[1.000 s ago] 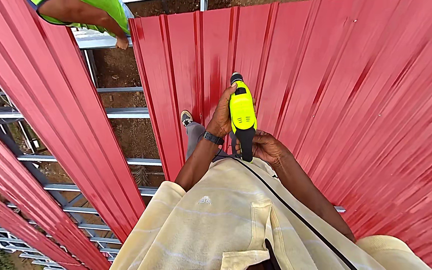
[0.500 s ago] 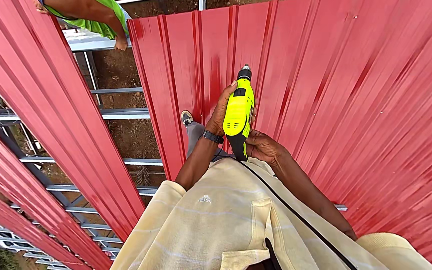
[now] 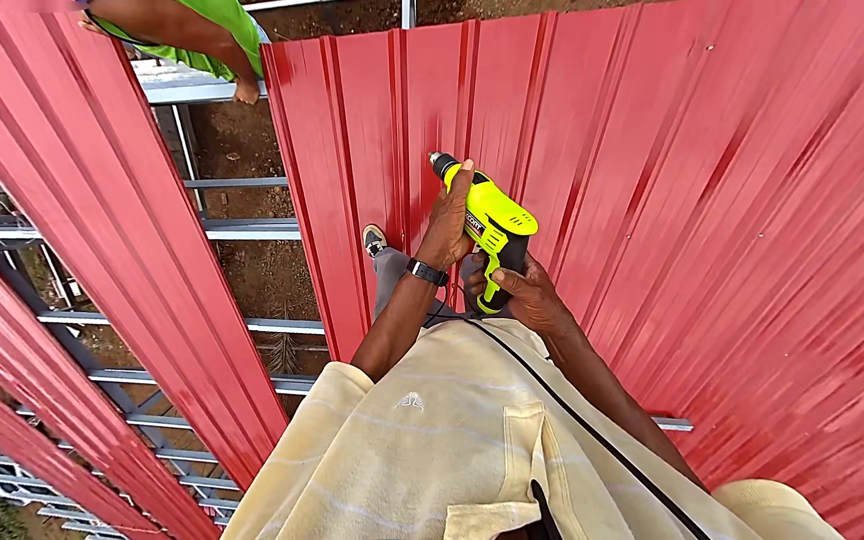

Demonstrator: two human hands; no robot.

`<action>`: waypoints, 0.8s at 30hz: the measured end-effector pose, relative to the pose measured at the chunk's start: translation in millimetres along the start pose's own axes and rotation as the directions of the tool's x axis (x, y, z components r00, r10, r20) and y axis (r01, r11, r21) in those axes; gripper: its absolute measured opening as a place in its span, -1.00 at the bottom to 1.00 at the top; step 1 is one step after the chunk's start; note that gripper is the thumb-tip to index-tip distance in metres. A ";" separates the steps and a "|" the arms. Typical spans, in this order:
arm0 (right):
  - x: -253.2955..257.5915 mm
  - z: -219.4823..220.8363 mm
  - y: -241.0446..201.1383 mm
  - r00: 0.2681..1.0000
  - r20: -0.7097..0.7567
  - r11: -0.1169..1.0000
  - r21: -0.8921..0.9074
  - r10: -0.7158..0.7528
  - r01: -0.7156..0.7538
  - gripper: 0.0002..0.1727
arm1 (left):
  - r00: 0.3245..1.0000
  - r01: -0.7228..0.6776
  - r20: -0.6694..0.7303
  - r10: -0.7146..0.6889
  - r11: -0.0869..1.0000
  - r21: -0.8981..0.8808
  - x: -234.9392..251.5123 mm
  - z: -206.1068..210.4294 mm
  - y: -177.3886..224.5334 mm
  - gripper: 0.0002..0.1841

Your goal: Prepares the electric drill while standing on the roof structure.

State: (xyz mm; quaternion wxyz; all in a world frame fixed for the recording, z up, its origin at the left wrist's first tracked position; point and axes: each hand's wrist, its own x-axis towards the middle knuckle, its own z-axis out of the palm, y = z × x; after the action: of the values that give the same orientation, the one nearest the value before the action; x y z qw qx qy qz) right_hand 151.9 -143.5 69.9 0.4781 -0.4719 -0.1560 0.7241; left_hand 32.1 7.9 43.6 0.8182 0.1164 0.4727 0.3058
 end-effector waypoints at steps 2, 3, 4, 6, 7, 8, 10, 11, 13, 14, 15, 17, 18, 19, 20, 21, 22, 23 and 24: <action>1.9 2.4 -0.4 0.996 -0.093 0.991 -0.131 0.013 -0.025 -0.32 | 0.998 -0.008 -0.061 0.010 1.000 0.026 4.3 -2.4 -6.3 -0.33; 3.2 3.5 -0.3 0.991 -0.130 0.987 -0.160 0.012 -0.033 -0.39 | 0.997 -0.008 -0.082 0.011 0.999 0.037 4.4 -3.6 -9.2 -0.32; 4.8 4.7 0.4 0.986 -0.166 0.984 -0.177 0.006 -0.035 -0.43 | 0.996 -0.009 -0.089 0.014 0.998 0.058 1.8 -6.6 -12.7 -0.29; 6.8 7.8 1.7 0.974 -0.225 0.977 -0.210 -0.006 -0.043 -0.50 | 0.997 -0.026 -0.067 0.038 0.986 0.166 -17.3 -21.9 -24.6 -0.25; 7.6 8.8 2.0 0.970 -0.243 0.972 -0.229 -0.012 -0.046 -0.51 | 0.998 -0.032 -0.054 0.044 0.979 0.203 -25.5 -25.7 -27.6 -0.25; 8.1 9.3 2.5 0.967 -0.255 0.968 -0.248 -0.019 -0.047 -0.52 | 0.998 -0.031 -0.047 0.042 0.977 0.210 -28.8 -25.8 -28.2 -0.25; 8.5 9.0 4.2 0.958 -0.285 0.957 -0.286 -0.036 -0.049 -0.53 | 0.997 -0.014 -0.077 0.026 0.988 0.157 -21.5 -17.0 -25.0 -0.27; 8.4 8.2 5.5 0.953 -0.299 0.951 -0.306 -0.045 -0.051 -0.52 | 0.995 -0.011 -0.098 0.021 0.995 0.102 -10.4 -9.3 -21.2 -0.29; 8.1 6.4 6.1 0.949 -0.310 0.944 -0.326 -0.062 -0.045 -0.53 | 0.993 -0.006 -0.118 0.012 0.999 0.051 0.3 -0.7 -18.0 -0.31; 7.5 5.3 5.8 0.950 -0.306 0.945 -0.325 -0.064 -0.040 -0.52 | 0.993 -0.003 -0.121 0.008 0.999 0.046 1.5 0.7 -18.1 -0.31; 6.4 4.3 5.6 0.952 -0.299 0.946 -0.321 -0.061 -0.040 -0.51 | 0.993 -0.003 -0.122 0.009 0.999 0.048 1.2 1.5 -18.7 -0.31; 4.6 3.1 4.5 0.958 -0.284 0.955 -0.294 -0.046 -0.041 -0.51 | 0.993 -0.008 -0.119 0.013 0.999 0.047 0.3 3.0 -19.1 -0.31; 4.3 2.8 3.6 0.960 -0.278 0.961 -0.274 -0.041 -0.038 -0.50 | 0.993 -0.010 -0.120 0.015 0.999 0.048 0.4 4.5 -18.3 -0.33; 4.1 2.4 2.7 0.962 -0.271 0.967 -0.254 -0.038 -0.033 -0.50 | 0.993 -0.009 -0.119 0.014 0.999 0.048 0.7 5.5 -17.8 -0.33; 4.0 1.8 2.3 0.964 -0.264 0.970 -0.241 -0.036 -0.030 -0.49 | 0.993 -0.005 -0.117 0.011 0.999 0.049 1.2 6.0 -17.4 -0.33; 3.7 1.3 2.6 0.965 -0.258 0.972 -0.235 -0.036 -0.027 -0.47 | 0.993 -0.002 -0.117 0.008 0.999 0.050 1.4 6.1 -17.4 -0.34; 3.1 1.0 2.9 0.967 -0.251 0.972 -0.233 -0.037 -0.023 -0.46 | 0.993 -0.001 -0.116 0.007 0.999 0.051 1.4 6.2 -17.5 -0.34; 2.3 0.5 3.2 0.969 -0.242 0.973 -0.231 -0.040 -0.017 -0.43 | 0.994 -0.002 -0.111 0.008 0.999 0.050 0.9 6.7 -17.1 -0.35; 1.3 -0.5 3.6 0.973 -0.224 0.975 -0.221 -0.047 -0.004 -0.40 | 0.995 0.000 -0.103 0.005 0.999 0.047 0.5 6.6 -16.4 -0.35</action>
State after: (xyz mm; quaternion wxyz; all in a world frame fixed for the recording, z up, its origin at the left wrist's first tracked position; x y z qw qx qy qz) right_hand 150.2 -144.4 66.5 0.4457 -0.6001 -0.1844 0.6381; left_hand 44.3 -4.0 38.9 0.7895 0.1203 0.5212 0.3010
